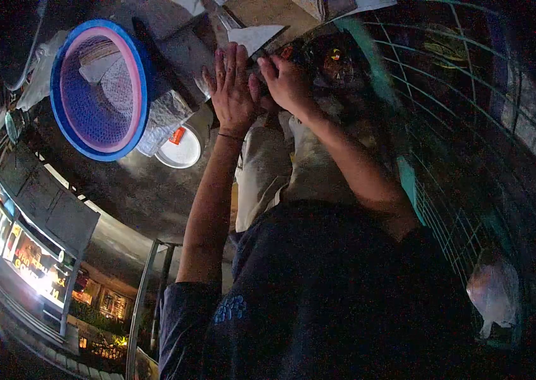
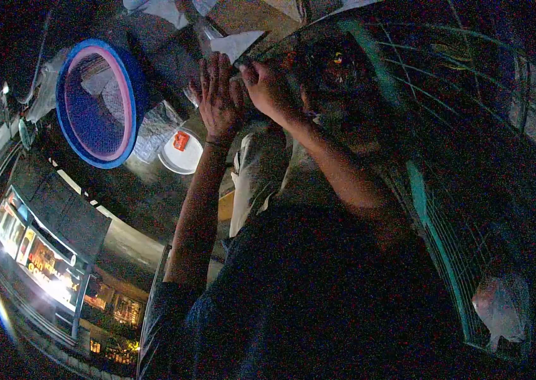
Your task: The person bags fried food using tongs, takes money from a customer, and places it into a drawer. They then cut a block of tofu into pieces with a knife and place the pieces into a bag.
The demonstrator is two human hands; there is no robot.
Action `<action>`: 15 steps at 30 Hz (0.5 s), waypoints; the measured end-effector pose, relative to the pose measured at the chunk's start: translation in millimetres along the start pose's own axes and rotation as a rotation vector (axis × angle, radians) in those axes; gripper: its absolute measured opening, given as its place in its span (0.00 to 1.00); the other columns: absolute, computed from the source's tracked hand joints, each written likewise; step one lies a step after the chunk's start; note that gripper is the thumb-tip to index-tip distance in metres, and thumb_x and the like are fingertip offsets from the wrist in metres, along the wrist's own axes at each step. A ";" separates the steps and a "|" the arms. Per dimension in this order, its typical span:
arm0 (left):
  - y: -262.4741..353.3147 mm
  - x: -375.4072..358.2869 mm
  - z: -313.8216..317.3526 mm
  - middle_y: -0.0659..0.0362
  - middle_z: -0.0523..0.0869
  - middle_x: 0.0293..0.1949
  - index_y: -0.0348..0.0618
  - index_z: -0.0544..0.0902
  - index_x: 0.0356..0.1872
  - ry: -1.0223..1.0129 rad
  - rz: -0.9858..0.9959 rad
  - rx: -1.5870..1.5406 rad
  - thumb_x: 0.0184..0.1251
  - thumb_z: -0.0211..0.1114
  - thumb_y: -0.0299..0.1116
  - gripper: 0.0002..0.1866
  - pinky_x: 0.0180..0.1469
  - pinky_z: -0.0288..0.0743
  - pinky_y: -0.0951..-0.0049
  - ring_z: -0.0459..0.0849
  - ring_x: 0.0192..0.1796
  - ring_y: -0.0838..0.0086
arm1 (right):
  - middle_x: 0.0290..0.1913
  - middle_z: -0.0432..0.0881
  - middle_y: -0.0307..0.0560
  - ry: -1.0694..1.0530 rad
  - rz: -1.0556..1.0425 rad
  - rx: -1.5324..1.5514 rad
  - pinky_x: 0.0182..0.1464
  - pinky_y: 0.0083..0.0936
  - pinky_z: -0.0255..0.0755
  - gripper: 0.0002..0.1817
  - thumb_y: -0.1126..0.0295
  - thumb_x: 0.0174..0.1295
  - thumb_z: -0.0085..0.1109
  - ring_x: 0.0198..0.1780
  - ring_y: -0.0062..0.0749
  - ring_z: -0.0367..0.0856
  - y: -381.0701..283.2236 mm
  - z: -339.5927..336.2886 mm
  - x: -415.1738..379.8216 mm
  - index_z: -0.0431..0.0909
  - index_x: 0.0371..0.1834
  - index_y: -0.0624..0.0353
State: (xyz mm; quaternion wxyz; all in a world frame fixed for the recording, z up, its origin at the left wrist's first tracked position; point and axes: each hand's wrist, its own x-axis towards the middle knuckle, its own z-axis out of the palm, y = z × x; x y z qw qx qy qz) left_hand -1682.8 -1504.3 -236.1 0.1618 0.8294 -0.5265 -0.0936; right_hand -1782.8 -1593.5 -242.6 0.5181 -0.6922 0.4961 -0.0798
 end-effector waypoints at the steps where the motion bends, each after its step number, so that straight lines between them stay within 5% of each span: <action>1: 0.4 -0.2 0.0 0.57 0.61 0.74 0.49 0.61 0.73 0.001 0.002 0.017 0.70 0.49 0.43 0.31 0.73 0.39 0.41 0.54 0.77 0.58 | 0.36 0.83 0.61 -0.002 -0.001 0.000 0.44 0.41 0.74 0.23 0.53 0.70 0.51 0.41 0.57 0.82 3.4 2.0 -1.7 0.79 0.44 0.66; 4: 2.3 0.9 -3.3 0.57 0.61 0.74 0.48 0.62 0.73 0.008 0.004 0.036 0.69 0.48 0.43 0.31 0.73 0.38 0.40 0.54 0.77 0.58 | 0.37 0.83 0.62 0.067 -0.129 0.028 0.44 0.41 0.74 0.21 0.55 0.70 0.51 0.42 0.57 0.82 26.2 8.8 -12.5 0.79 0.44 0.66; 15: 9.0 -10.3 -1.0 0.57 0.61 0.74 0.47 0.62 0.73 0.009 -0.055 0.001 0.69 0.46 0.44 0.31 0.74 0.32 0.41 0.52 0.77 0.57 | 0.42 0.82 0.67 -0.057 0.021 0.007 0.50 0.41 0.75 0.25 0.52 0.69 0.51 0.47 0.59 0.81 25.3 13.5 -12.5 0.77 0.50 0.67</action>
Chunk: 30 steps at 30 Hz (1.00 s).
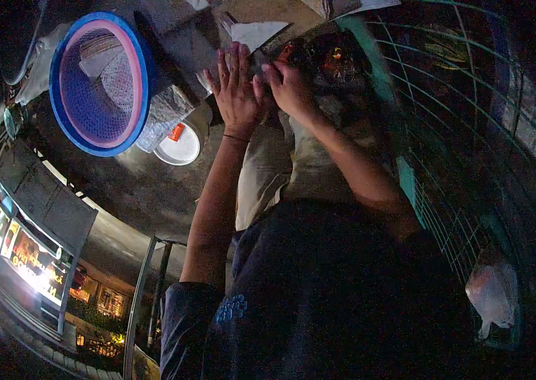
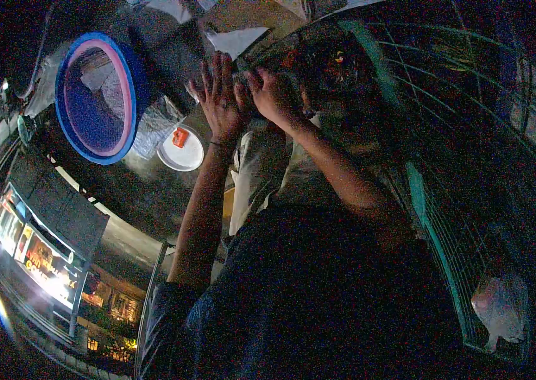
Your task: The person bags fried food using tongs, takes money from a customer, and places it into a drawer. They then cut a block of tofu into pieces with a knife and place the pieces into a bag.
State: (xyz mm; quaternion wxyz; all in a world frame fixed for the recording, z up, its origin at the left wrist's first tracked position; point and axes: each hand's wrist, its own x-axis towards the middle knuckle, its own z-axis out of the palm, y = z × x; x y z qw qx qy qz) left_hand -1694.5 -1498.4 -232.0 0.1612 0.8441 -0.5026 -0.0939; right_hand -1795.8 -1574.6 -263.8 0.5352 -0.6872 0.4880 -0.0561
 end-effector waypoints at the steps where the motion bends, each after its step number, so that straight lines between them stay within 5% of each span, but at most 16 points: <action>1: -0.3 0.5 0.1 0.57 0.61 0.74 0.47 0.62 0.73 0.005 0.006 -0.004 0.69 0.46 0.44 0.31 0.74 0.32 0.41 0.52 0.77 0.57 | 0.42 0.82 0.67 0.001 -0.001 -0.001 0.50 0.41 0.75 0.25 0.52 0.69 0.51 0.47 0.59 0.81 -1.6 0.5 1.3 0.77 0.50 0.67; 3: -0.5 0.6 1.3 0.57 0.61 0.74 0.46 0.62 0.73 0.009 0.011 -0.010 0.70 0.45 0.44 0.31 0.74 0.32 0.40 0.52 0.77 0.57 | 0.41 0.82 0.66 -0.017 0.058 0.013 0.49 0.41 0.75 0.24 0.53 0.69 0.51 0.46 0.58 0.81 -39.7 -14.6 1.3 0.78 0.50 0.67; 7: -1.4 1.1 -0.5 0.57 0.61 0.74 0.46 0.62 0.73 0.022 0.022 0.015 0.70 0.44 0.45 0.31 0.74 0.31 0.40 0.51 0.77 0.56 | 0.38 0.82 0.64 -0.008 -0.001 0.107 0.45 0.43 0.74 0.21 0.55 0.70 0.50 0.42 0.57 0.82 -9.2 3.0 4.0 0.78 0.46 0.64; 10: 1.0 2.0 -4.4 0.57 0.61 0.74 0.45 0.62 0.73 0.004 0.029 0.013 0.70 0.45 0.44 0.31 0.74 0.31 0.40 0.51 0.77 0.56 | 0.40 0.83 0.63 -0.116 -0.040 -0.029 0.45 0.43 0.74 0.19 0.56 0.70 0.50 0.42 0.56 0.83 0.8 -11.4 -20.3 0.79 0.46 0.60; 13: 1.8 0.5 -4.8 0.57 0.62 0.74 0.46 0.62 0.72 -0.006 0.023 0.011 0.70 0.45 0.44 0.31 0.74 0.30 0.40 0.52 0.77 0.56 | 0.39 0.83 0.61 0.125 -0.288 -0.417 0.42 0.43 0.74 0.17 0.57 0.69 0.50 0.39 0.54 0.83 24.3 -10.7 -45.9 0.79 0.48 0.59; 15: 3.1 2.6 -4.8 0.57 0.63 0.73 0.46 0.62 0.72 0.012 0.021 -0.007 0.70 0.45 0.44 0.31 0.74 0.30 0.40 0.52 0.77 0.56 | 0.43 0.84 0.58 -0.191 -0.043 -0.200 0.47 0.38 0.75 0.18 0.58 0.68 0.53 0.44 0.50 0.82 27.1 -21.7 -58.2 0.78 0.53 0.57; 16: 4.1 3.6 -5.7 0.57 0.64 0.72 0.45 0.63 0.72 0.012 0.023 0.033 0.69 0.49 0.42 0.30 0.74 0.33 0.41 0.53 0.77 0.56 | 0.43 0.84 0.58 -0.190 -0.046 -0.202 0.47 0.38 0.75 0.18 0.58 0.68 0.53 0.44 0.50 0.82 30.6 -26.8 -65.3 0.78 0.53 0.57; 18: 2.2 5.2 -7.1 0.56 0.66 0.72 0.45 0.64 0.71 0.016 0.021 0.074 0.68 0.52 0.40 0.30 0.74 0.35 0.42 0.54 0.77 0.56 | 0.40 0.84 0.53 0.023 -0.531 -0.370 0.49 0.34 0.75 0.17 0.59 0.69 0.54 0.43 0.42 0.82 34.7 -37.4 -82.1 0.78 0.52 0.59; 19: -3.3 8.3 -8.6 0.56 0.69 0.69 0.45 0.68 0.68 0.059 0.064 0.050 0.65 0.57 0.38 0.29 0.73 0.41 0.43 0.58 0.74 0.56 | 0.40 0.84 0.53 0.022 -0.541 -0.369 0.49 0.34 0.75 0.17 0.59 0.69 0.54 0.43 0.42 0.82 32.8 -48.9 -89.1 0.78 0.52 0.59; 21: -7.9 14.5 -6.0 0.55 0.72 0.66 0.45 0.71 0.65 0.100 0.108 0.025 0.63 0.62 0.36 0.28 0.72 0.47 0.45 0.62 0.72 0.55 | 0.45 0.82 0.59 -0.386 0.183 -0.025 0.50 0.34 0.73 0.19 0.61 0.71 0.52 0.44 0.41 0.83 9.5 -82.7 -103.4 0.77 0.52 0.67; 23: -4.6 30.1 2.8 0.54 0.76 0.60 0.45 0.76 0.58 0.309 -0.087 -0.174 0.56 0.70 0.33 0.26 0.67 0.57 0.47 0.69 0.65 0.55 | 0.40 0.82 0.53 -0.244 0.118 0.029 0.46 0.31 0.73 0.19 0.60 0.71 0.52 0.41 0.35 0.82 44.3 -91.5 -114.6 0.77 0.52 0.66; 26: 10.9 36.6 3.4 0.53 0.79 0.54 0.45 0.78 0.54 0.528 -0.130 -0.289 0.57 0.70 0.36 0.22 0.63 0.61 0.49 0.73 0.58 0.56 | 0.30 0.79 0.42 -0.083 0.120 0.063 0.37 0.26 0.70 0.18 0.58 0.72 0.52 0.33 0.25 0.77 53.9 -125.0 -115.6 0.78 0.47 0.64; 30: 17.2 48.1 -15.0 0.53 0.81 0.51 0.44 0.78 0.53 0.245 -0.259 -0.336 0.53 0.71 0.34 0.24 0.62 0.62 0.53 0.74 0.58 0.57 | 0.20 0.62 0.30 0.006 0.104 -0.066 0.24 0.22 0.55 0.18 0.56 0.73 0.50 0.21 0.16 0.60 73.5 -161.3 -107.1 0.76 0.36 0.60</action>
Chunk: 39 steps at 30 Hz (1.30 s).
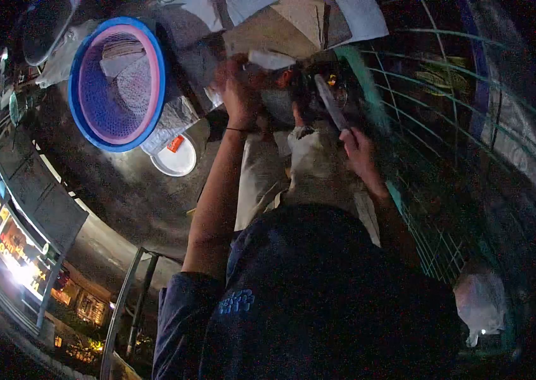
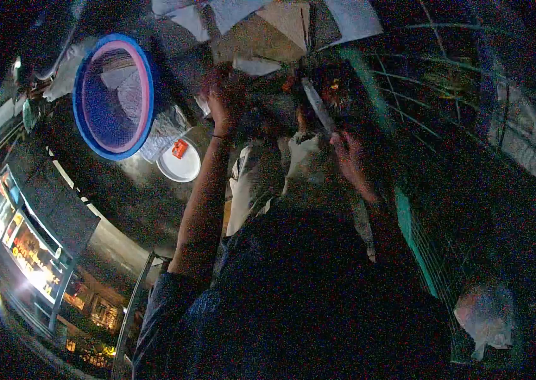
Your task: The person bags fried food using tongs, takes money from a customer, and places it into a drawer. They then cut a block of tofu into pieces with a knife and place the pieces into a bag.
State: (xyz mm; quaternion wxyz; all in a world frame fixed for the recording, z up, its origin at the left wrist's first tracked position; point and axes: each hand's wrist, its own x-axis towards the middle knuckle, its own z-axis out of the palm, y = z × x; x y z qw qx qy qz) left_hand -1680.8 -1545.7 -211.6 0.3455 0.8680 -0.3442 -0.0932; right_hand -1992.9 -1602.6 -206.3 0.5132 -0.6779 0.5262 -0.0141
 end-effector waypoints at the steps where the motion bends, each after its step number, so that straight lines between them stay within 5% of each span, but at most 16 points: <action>1: 0.2 0.1 4.4 0.54 0.81 0.50 0.44 0.79 0.52 -0.048 -0.073 -0.264 0.51 0.71 0.32 0.24 0.62 0.62 0.55 0.75 0.58 0.57 | 0.20 0.62 0.30 -0.001 -0.012 0.003 0.24 0.22 0.55 0.18 0.56 0.73 0.50 0.21 0.16 0.60 6.5 -9.6 2.9 0.76 0.36 0.60; 3: 0.2 8.8 5.3 0.55 0.82 0.48 0.44 0.80 0.51 -0.093 -0.137 -0.526 0.48 0.71 0.31 0.24 0.62 0.62 0.57 0.75 0.57 0.58 | 0.36 0.83 0.46 -0.069 0.096 -0.146 0.48 0.32 0.72 0.20 0.52 0.72 0.49 0.40 0.35 0.80 7.7 -25.4 5.5 0.79 0.43 0.58; 5: -4.6 23.9 1.6 0.55 0.82 0.49 0.45 0.82 0.49 -0.222 0.206 -0.304 0.48 0.69 0.30 0.22 0.62 0.62 0.57 0.75 0.58 0.59 | 0.36 0.83 0.46 -0.044 0.107 -0.099 0.48 0.32 0.71 0.20 0.52 0.72 0.49 0.40 0.35 0.80 2.5 -32.2 3.5 0.79 0.42 0.59; 9: -7.2 61.6 30.6 0.55 0.82 0.50 0.46 0.83 0.48 -0.391 -0.028 -0.825 0.54 0.67 0.31 0.17 0.63 0.61 0.55 0.74 0.59 0.59 | 0.36 0.82 0.46 0.010 0.151 0.017 0.49 0.32 0.71 0.20 0.53 0.72 0.48 0.41 0.36 0.79 2.6 -44.8 7.7 0.79 0.41 0.60; 11: 15.3 98.2 31.8 0.53 0.82 0.50 0.46 0.84 0.49 -0.323 0.651 0.041 0.56 0.67 0.32 0.17 0.61 0.65 0.55 0.75 0.59 0.58 | 0.35 0.82 0.46 0.040 0.132 0.006 0.48 0.33 0.71 0.20 0.52 0.72 0.47 0.40 0.35 0.79 10.9 -50.0 9.5 0.79 0.41 0.60; 13: 34.0 126.0 37.9 0.53 0.81 0.52 0.47 0.82 0.52 -0.276 0.792 0.044 0.54 0.69 0.31 0.21 0.61 0.67 0.55 0.75 0.59 0.56 | 0.35 0.82 0.46 0.069 0.112 -0.006 0.47 0.33 0.70 0.21 0.51 0.72 0.47 0.39 0.35 0.79 22.1 -52.0 12.2 0.79 0.40 0.60; 14: 41.0 136.9 43.3 0.52 0.80 0.55 0.48 0.80 0.55 -0.233 0.920 0.049 0.52 0.70 0.31 0.25 0.61 0.69 0.56 0.76 0.59 0.54 | 0.27 0.73 0.40 0.101 0.062 0.054 0.35 0.29 0.64 0.21 0.51 0.73 0.47 0.29 0.27 0.71 29.3 -51.6 13.4 0.77 0.39 0.59; 15: 44.1 147.3 54.5 0.52 0.80 0.55 0.48 0.80 0.55 -0.227 0.928 0.048 0.52 0.70 0.31 0.25 0.61 0.69 0.56 0.76 0.59 0.54 | 0.18 0.64 0.34 0.133 0.010 0.114 0.24 0.24 0.57 0.21 0.51 0.73 0.47 0.20 0.18 0.62 25.8 -54.3 14.9 0.75 0.37 0.59; 18: 51.8 165.9 83.4 0.50 0.76 0.60 0.50 0.74 0.63 -0.541 0.872 -0.112 0.48 0.73 0.29 0.35 0.60 0.73 0.56 0.75 0.59 0.51 | 0.20 0.67 0.37 0.194 0.072 -0.027 0.27 0.27 0.61 0.20 0.52 0.73 0.48 0.22 0.23 0.66 -8.3 -69.9 6.4 0.76 0.37 0.59; 20: 50.6 171.9 94.2 0.50 0.73 0.63 0.52 0.70 0.66 -0.956 0.537 0.106 0.42 0.76 0.30 0.43 0.60 0.72 0.53 0.73 0.61 0.48 | 0.21 0.68 0.37 0.210 0.064 -0.041 0.28 0.28 0.63 0.19 0.53 0.73 0.48 0.23 0.24 0.68 5.3 -74.0 8.4 0.76 0.37 0.60; 24: 22.6 167.4 107.7 0.50 0.74 0.61 0.50 0.70 0.66 -0.739 0.646 -0.018 0.42 0.75 0.32 0.42 0.57 0.74 0.53 0.76 0.58 0.49 | 0.22 0.71 0.38 0.274 -0.052 -0.094 0.30 0.29 0.65 0.19 0.54 0.73 0.48 0.24 0.26 0.70 5.4 -85.5 18.0 0.76 0.37 0.60; 26: 19.5 159.4 92.1 0.49 0.74 0.60 0.44 0.70 0.65 -0.500 0.896 0.156 0.47 0.73 0.35 0.39 0.55 0.75 0.55 0.79 0.54 0.50 | 0.22 0.71 0.38 0.282 -0.051 -0.041 0.29 0.28 0.64 0.19 0.54 0.73 0.48 0.24 0.25 0.70 11.5 -85.7 28.3 0.76 0.37 0.60; 29: 28.5 149.3 57.2 0.48 0.77 0.56 0.39 0.75 0.59 -0.627 0.903 0.354 0.53 0.67 0.36 0.29 0.54 0.75 0.58 0.81 0.51 0.53 | 0.21 0.69 0.36 0.273 -0.040 0.042 0.27 0.25 0.62 0.19 0.54 0.73 0.48 0.23 0.22 0.68 30.5 -88.1 52.0 0.76 0.36 0.59; 33: 40.2 126.5 14.4 0.48 0.81 0.52 0.40 0.79 0.52 -0.772 0.602 0.250 0.55 0.65 0.33 0.21 0.55 0.74 0.60 0.81 0.51 0.54 | 0.18 0.63 0.33 0.239 -0.230 0.025 0.22 0.23 0.56 0.19 0.53 0.73 0.47 0.19 0.16 0.61 40.0 -97.4 83.8 0.74 0.34 0.57; 36: 35.4 100.2 -33.8 0.49 0.83 0.48 0.40 0.81 0.47 -0.420 0.587 -0.005 0.50 0.67 0.24 0.19 0.57 0.74 0.60 0.81 0.51 0.54 | 0.16 0.60 0.31 0.175 -0.189 0.034 0.19 0.23 0.52 0.19 0.52 0.73 0.47 0.16 0.14 0.58 4.2 -105.9 94.7 0.73 0.33 0.56; 39: 50.6 84.9 -140.4 0.53 0.84 0.49 0.43 0.81 0.49 -0.227 0.235 -0.172 0.50 0.74 0.28 0.22 0.55 0.76 0.63 0.83 0.51 0.60 | 0.16 0.60 0.30 0.116 -0.062 0.153 0.18 0.20 0.51 0.19 0.52 0.74 0.47 0.16 0.13 0.57 -6.9 -106.4 96.7 0.73 0.33 0.55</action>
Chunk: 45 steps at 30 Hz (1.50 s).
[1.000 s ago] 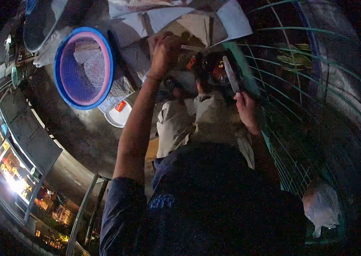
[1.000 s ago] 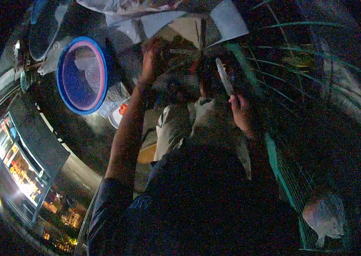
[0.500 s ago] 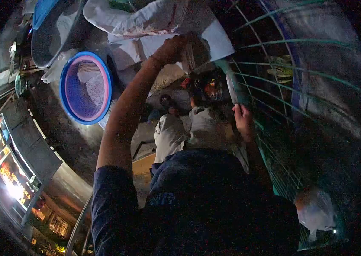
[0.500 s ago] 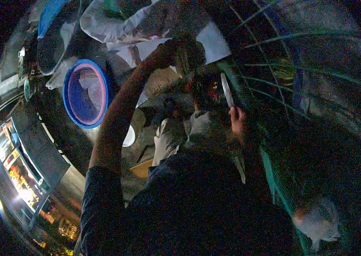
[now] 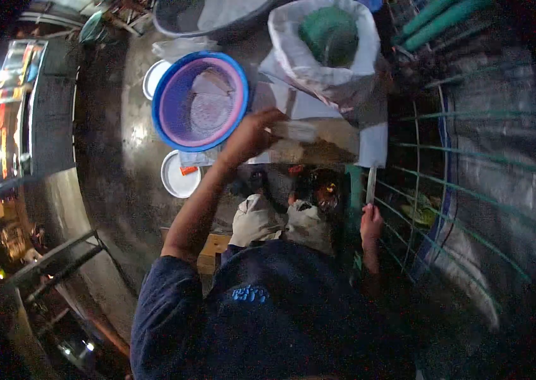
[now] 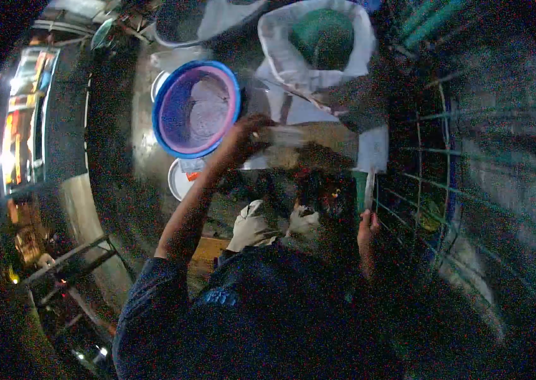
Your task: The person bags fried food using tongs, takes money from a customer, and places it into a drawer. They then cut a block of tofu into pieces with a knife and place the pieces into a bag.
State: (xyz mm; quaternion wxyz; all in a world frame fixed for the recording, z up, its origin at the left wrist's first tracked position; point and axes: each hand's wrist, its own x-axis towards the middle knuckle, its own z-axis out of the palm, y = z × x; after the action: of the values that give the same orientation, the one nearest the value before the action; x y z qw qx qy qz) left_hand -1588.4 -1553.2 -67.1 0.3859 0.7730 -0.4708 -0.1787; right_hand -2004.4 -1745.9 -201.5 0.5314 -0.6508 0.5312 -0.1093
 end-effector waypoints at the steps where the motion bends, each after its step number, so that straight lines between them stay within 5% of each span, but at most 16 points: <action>1: 23.3 -4.6 -36.0 0.51 0.84 0.48 0.42 0.81 0.49 0.005 -0.362 -0.061 0.47 0.73 0.26 0.23 0.53 0.76 0.64 0.83 0.51 0.59 | 0.16 0.60 0.29 -0.009 0.025 0.031 0.18 0.18 0.51 0.18 0.52 0.74 0.47 0.16 0.12 0.57 6.9 -1.1 2.4 0.73 0.33 0.55; 2: -0.9 -16.5 -58.8 0.52 0.84 0.47 0.43 0.80 0.49 0.202 -0.058 -0.011 0.49 0.74 0.26 0.22 0.51 0.77 0.65 0.84 0.50 0.62 | 0.16 0.60 0.29 -0.025 0.013 0.026 0.18 0.18 0.51 0.18 0.52 0.74 0.47 0.16 0.12 0.57 14.4 -0.7 4.9 0.73 0.33 0.55; 4: -18.1 -30.3 -99.7 0.52 0.85 0.45 0.43 0.80 0.48 0.346 -0.231 0.067 0.46 0.75 0.27 0.24 0.50 0.77 0.66 0.85 0.50 0.60 | 0.15 0.60 0.28 0.068 -0.020 0.067 0.17 0.17 0.50 0.18 0.53 0.74 0.47 0.15 0.12 0.56 23.7 0.3 5.8 0.73 0.33 0.54; 12: -190.8 -13.6 -136.9 0.50 0.85 0.45 0.43 0.81 0.46 0.083 -0.204 0.213 0.38 0.76 0.26 0.27 0.52 0.76 0.58 0.83 0.50 0.52 | 0.15 0.61 0.29 0.071 -0.150 0.021 0.15 0.19 0.50 0.20 0.49 0.71 0.50 0.13 0.13 0.56 12.6 1.4 -9.6 0.73 0.33 0.55; 13: -202.3 -9.0 -138.6 0.50 0.81 0.53 0.46 0.80 0.51 0.043 -0.208 0.242 0.37 0.75 0.27 0.31 0.57 0.73 0.56 0.78 0.58 0.52 | 0.15 0.61 0.30 0.091 -0.229 -0.033 0.14 0.19 0.50 0.20 0.49 0.71 0.50 0.13 0.14 0.57 15.8 4.5 -11.9 0.73 0.33 0.55; 16: -211.5 -7.0 -134.6 0.51 0.73 0.63 0.48 0.76 0.57 0.264 -0.078 0.610 0.37 0.75 0.27 0.36 0.62 0.68 0.53 0.69 0.66 0.51 | 0.15 0.62 0.30 0.100 -0.228 -0.072 0.15 0.20 0.51 0.19 0.50 0.72 0.50 0.14 0.14 0.57 10.0 4.4 -31.7 0.73 0.33 0.55; 17: -211.6 -6.7 -136.8 0.51 0.65 0.68 0.47 0.70 0.64 0.206 -0.155 0.567 0.37 0.74 0.26 0.43 0.65 0.65 0.52 0.64 0.69 0.51 | 0.16 0.62 0.30 0.084 -0.146 -0.048 0.15 0.20 0.52 0.19 0.50 0.72 0.49 0.14 0.14 0.58 7.6 6.3 -39.6 0.73 0.34 0.55; 23: -211.8 1.7 -147.2 0.46 0.65 0.67 0.44 0.62 0.69 0.006 -0.025 0.506 0.36 0.73 0.26 0.49 0.66 0.65 0.52 0.64 0.70 0.51 | 0.16 0.62 0.31 0.177 -0.097 -0.043 0.17 0.21 0.53 0.17 0.53 0.73 0.48 0.15 0.15 0.59 24.6 26.4 -75.7 0.73 0.34 0.55; 30: -232.0 5.1 -153.2 0.46 0.64 0.69 0.45 0.63 0.69 -0.141 -0.036 0.666 0.41 0.73 0.29 0.47 0.67 0.63 0.51 0.62 0.71 0.52 | 0.17 0.63 0.31 0.134 -0.132 -0.241 0.20 0.20 0.56 0.17 0.55 0.73 0.48 0.17 0.14 0.60 -50.9 72.5 -115.0 0.74 0.35 0.56; 33: -245.5 -4.6 -161.2 0.47 0.64 0.69 0.46 0.64 0.68 -0.283 0.010 0.659 0.43 0.72 0.28 0.44 0.67 0.62 0.50 0.60 0.72 0.54 | 0.19 0.63 0.32 0.083 0.016 -0.177 0.22 0.22 0.57 0.18 0.54 0.74 0.46 0.20 0.15 0.61 -70.2 95.9 -108.7 0.75 0.39 0.59; 35: -270.0 -12.3 -155.9 0.46 0.70 0.65 0.46 0.65 0.68 -0.116 0.319 0.479 0.43 0.70 0.25 0.43 0.66 0.65 0.53 0.67 0.69 0.52 | 0.22 0.71 0.39 0.101 -0.258 -0.411 0.26 0.29 0.64 0.20 0.54 0.73 0.45 0.23 0.27 0.70 -60.4 110.2 -88.1 0.76 0.44 0.62; 37: -274.8 -12.0 -154.9 0.45 0.73 0.62 0.46 0.66 0.67 -0.174 0.228 0.426 0.42 0.71 0.26 0.43 0.65 0.67 0.55 0.70 0.66 0.51 | 0.28 0.79 0.52 0.140 -0.346 -0.545 0.34 0.38 0.68 0.20 0.55 0.73 0.46 0.31 0.45 0.79 -103.4 131.6 -82.1 0.76 0.50 0.62; 39: -268.0 -11.0 -150.6 0.45 0.76 0.59 0.45 0.66 0.67 -0.234 0.138 0.367 0.42 0.72 0.26 0.43 0.64 0.68 0.56 0.74 0.63 0.51 | 0.38 0.81 0.62 0.099 -0.145 -0.636 0.41 0.45 0.71 0.19 0.57 0.72 0.46 0.42 0.58 0.79 -138.1 151.8 -71.2 0.75 0.53 0.61; 41: -255.1 -15.3 -156.4 0.44 0.80 0.55 0.42 0.67 0.67 -0.249 -0.147 0.050 0.42 0.72 0.26 0.43 0.62 0.71 0.58 0.78 0.58 0.49 | 0.40 0.80 0.62 0.157 -0.310 -0.700 0.42 0.46 0.71 0.19 0.58 0.72 0.46 0.44 0.59 0.79 -116.3 161.7 -37.3 0.75 0.54 0.60; 42: -249.0 -21.9 -158.2 0.44 0.80 0.55 0.42 0.67 0.67 -0.240 -0.155 0.045 0.42 0.72 0.26 0.43 0.62 0.71 0.58 0.78 0.58 0.49 | 0.42 0.80 0.63 0.202 -0.484 -0.750 0.43 0.48 0.71 0.19 0.58 0.71 0.46 0.45 0.59 0.78 -107.6 165.9 -22.7 0.74 0.55 0.59; 45: -243.9 -50.4 -159.1 0.44 0.79 0.57 0.41 0.68 0.66 -0.024 0.004 0.347 0.41 0.72 0.25 0.42 0.63 0.71 0.58 0.77 0.60 0.49 | 0.50 0.81 0.53 0.126 -0.379 -0.763 0.51 0.45 0.74 0.20 0.60 0.72 0.47 0.45 0.47 0.80 -109.2 182.2 6.3 0.73 0.59 0.62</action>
State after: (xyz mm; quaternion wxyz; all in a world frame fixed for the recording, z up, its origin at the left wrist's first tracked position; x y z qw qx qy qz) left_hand -1367.6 -1378.3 -156.5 0.2412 0.8250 -0.5006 -0.1031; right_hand -1810.2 -1660.3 -190.9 0.1898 -0.8788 0.4359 -0.0403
